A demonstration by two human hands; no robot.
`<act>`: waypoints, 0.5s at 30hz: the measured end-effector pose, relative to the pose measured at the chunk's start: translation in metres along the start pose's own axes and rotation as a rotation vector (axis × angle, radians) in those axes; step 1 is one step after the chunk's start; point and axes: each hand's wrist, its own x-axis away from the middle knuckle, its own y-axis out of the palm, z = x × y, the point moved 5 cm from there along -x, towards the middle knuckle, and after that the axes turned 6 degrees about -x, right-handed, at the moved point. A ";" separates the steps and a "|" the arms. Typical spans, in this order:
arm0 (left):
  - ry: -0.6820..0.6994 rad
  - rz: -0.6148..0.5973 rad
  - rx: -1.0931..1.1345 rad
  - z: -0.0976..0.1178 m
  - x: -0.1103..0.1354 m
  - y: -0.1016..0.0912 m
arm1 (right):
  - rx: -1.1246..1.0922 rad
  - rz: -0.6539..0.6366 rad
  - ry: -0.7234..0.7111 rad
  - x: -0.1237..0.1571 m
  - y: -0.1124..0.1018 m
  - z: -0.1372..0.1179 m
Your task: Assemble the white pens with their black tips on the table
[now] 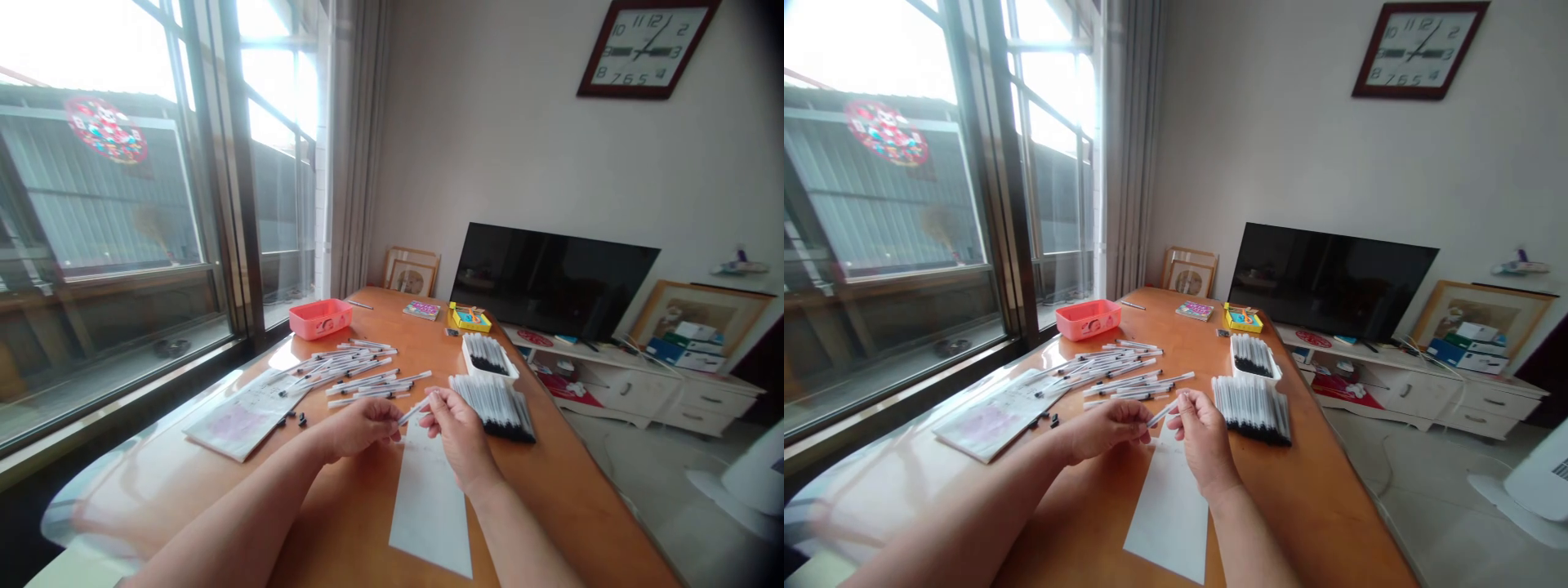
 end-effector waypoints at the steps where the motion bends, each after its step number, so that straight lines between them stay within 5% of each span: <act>1: 0.000 0.009 0.003 0.000 0.000 -0.001 | -0.006 0.011 0.005 -0.001 -0.001 0.001; 6: 0.005 0.235 -0.079 -0.004 0.002 -0.031 | -0.011 0.059 0.018 -0.001 -0.006 -0.001; 11: -0.104 0.639 -0.482 -0.010 0.021 -0.093 | -0.004 0.086 0.027 0.000 -0.009 0.000; 15: -0.343 0.793 -0.838 -0.016 0.044 -0.127 | -0.003 0.101 0.029 0.000 -0.010 -0.002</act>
